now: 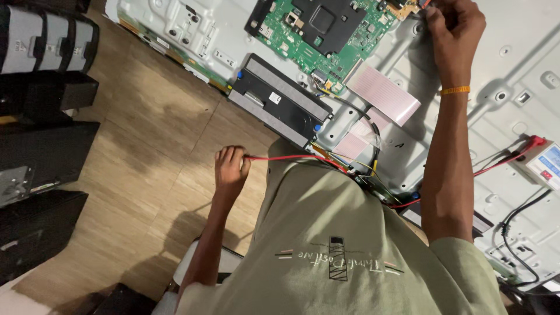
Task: The person retrieves a bench power supply from a drawer, untangles its leads, and connects it to a TV mainboard mounted in its chassis on the workbench. They then use multimeter probes to probe points on the board, testing components while the supply is connected.
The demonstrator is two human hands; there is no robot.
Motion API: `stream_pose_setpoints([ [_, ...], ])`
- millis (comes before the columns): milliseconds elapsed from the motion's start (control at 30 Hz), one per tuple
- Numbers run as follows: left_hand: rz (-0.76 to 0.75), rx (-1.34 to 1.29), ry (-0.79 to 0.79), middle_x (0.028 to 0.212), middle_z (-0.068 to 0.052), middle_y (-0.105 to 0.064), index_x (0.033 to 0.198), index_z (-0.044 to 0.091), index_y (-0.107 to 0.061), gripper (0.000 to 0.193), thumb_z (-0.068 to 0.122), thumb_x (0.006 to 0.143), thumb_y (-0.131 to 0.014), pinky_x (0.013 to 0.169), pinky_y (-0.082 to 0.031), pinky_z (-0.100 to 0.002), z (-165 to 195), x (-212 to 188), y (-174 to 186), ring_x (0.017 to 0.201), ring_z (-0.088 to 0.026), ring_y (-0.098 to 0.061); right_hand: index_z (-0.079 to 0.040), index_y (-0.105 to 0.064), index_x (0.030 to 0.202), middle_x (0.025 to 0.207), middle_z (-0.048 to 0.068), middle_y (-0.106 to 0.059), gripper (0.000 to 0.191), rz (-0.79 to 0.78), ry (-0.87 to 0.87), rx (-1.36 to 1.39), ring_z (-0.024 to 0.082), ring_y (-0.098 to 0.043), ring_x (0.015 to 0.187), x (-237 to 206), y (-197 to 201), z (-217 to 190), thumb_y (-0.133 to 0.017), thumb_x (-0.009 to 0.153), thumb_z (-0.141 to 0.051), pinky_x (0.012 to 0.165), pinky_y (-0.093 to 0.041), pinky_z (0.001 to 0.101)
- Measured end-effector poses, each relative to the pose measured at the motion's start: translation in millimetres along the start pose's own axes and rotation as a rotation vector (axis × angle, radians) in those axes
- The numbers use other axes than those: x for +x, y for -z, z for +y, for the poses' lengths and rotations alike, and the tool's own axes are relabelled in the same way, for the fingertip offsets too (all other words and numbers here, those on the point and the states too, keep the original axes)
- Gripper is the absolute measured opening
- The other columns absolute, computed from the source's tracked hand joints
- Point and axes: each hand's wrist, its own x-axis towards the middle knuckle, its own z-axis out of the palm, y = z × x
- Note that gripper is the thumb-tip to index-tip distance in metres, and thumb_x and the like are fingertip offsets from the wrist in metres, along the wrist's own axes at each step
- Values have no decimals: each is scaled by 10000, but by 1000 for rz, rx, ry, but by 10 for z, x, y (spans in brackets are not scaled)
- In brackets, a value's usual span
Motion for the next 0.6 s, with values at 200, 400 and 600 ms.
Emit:
stream_pose_setpoints([
  [200,170,-177,7,1142,-168,-607,1148,28,-644,238,27,915,-689,931,-477,-479,-77,293,-289,1075,-387,-584,75,-614,955,855,-17,-578,155,34,-16,17,68,-469,766,23,-63,-6,-696,1070,11,693,-392,259],
  [400,352,35,-120,1158,-158,-602,1147,45,-670,264,72,898,-755,849,-496,-470,36,483,-8,1016,-359,-587,71,-645,970,820,-25,-576,95,50,34,-89,59,-462,742,18,-81,-60,-702,1034,31,660,-379,256],
  [600,287,209,-296,1217,-93,-592,1304,94,-681,351,82,966,-775,849,-523,-420,405,878,481,1026,-286,-594,92,-675,1017,896,-11,-631,57,45,69,6,54,-516,767,37,-137,-122,-621,1006,79,679,-410,239],
])
